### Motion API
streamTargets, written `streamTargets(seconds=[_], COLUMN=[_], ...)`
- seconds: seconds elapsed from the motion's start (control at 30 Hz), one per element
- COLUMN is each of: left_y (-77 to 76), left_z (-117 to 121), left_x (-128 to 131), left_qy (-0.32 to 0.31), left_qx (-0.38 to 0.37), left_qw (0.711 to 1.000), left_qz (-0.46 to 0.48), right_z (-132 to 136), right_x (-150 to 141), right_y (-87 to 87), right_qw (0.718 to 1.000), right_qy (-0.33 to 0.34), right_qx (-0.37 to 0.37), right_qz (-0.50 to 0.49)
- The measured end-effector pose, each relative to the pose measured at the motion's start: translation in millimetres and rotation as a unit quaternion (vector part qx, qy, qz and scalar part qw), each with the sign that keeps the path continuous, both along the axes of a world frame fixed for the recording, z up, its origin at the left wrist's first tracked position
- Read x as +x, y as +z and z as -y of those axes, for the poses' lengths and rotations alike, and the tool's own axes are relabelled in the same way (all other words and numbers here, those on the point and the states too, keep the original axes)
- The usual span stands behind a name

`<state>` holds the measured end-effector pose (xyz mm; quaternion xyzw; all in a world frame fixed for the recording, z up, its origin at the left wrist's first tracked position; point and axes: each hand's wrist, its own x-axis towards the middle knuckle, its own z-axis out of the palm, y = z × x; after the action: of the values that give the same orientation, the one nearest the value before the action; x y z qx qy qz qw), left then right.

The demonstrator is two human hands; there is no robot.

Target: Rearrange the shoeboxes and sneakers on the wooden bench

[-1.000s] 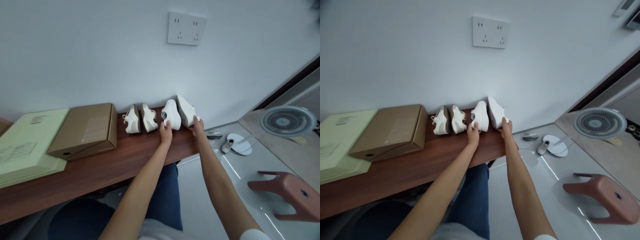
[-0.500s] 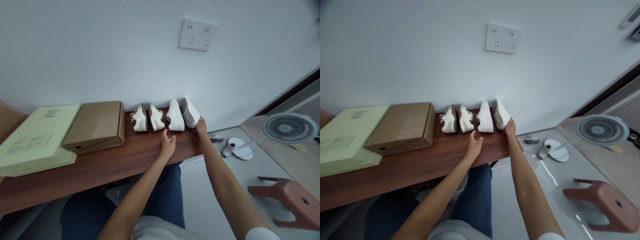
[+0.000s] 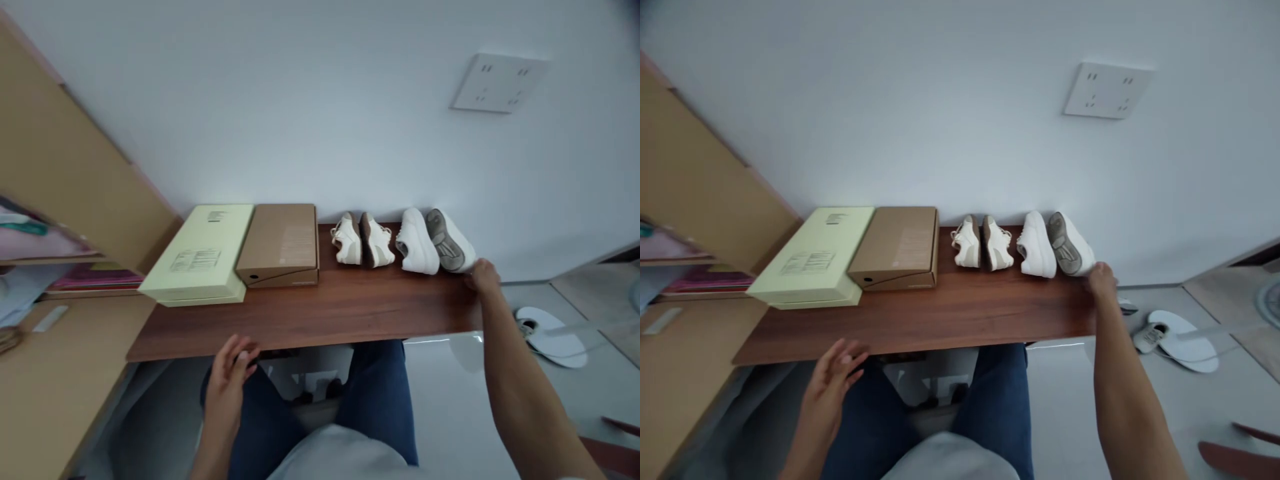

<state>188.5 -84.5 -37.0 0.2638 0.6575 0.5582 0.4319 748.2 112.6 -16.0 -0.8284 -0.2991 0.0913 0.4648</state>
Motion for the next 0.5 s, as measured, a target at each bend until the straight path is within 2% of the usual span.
streamTargets(seconds=[0.07,0.1,0.13,0.2,0.27,0.3,0.33,0.4,0.5], left_y=[2.4,6.3,12.2,28.5,46.1,53.4,59.1,64.5,59.9], left_z=[2,-3,-12,-44,-87,-108,-128,-154,-163], left_x=[-25,-31,-35,-33,-24,-19,-15,-8,-2], left_qy=[0.064,0.072,0.062,-0.016,-0.081,-0.09,-0.085,-0.098,-0.125], left_qx=[0.017,0.034,0.057,0.109,0.14,0.127,0.105,0.067,0.046], left_qw=[0.997,0.994,0.989,0.961,0.897,0.865,0.84,0.802,0.774], left_qz=[-0.041,-0.076,-0.123,-0.253,-0.412,-0.477,-0.526,-0.586,-0.619], right_z=[10,15,18,21,19,16,13,10,16], right_x=[-33,-60,-93,-173,-256,-293,-323,-363,-379], right_y=[6.2,9.0,11.8,16.8,20.3,21.3,21.4,18.7,8.0], right_qw=[0.997,0.993,0.988,0.969,0.912,0.885,0.871,0.863,0.849], right_qy=[-0.039,-0.032,0.011,0.157,0.37,0.438,0.471,0.497,0.524], right_qx=[0.016,0.054,0.1,0.159,0.15,0.14,0.13,0.088,0.042], right_qz=[0.07,0.1,0.117,0.105,0.091,0.076,0.05,-0.013,-0.053])
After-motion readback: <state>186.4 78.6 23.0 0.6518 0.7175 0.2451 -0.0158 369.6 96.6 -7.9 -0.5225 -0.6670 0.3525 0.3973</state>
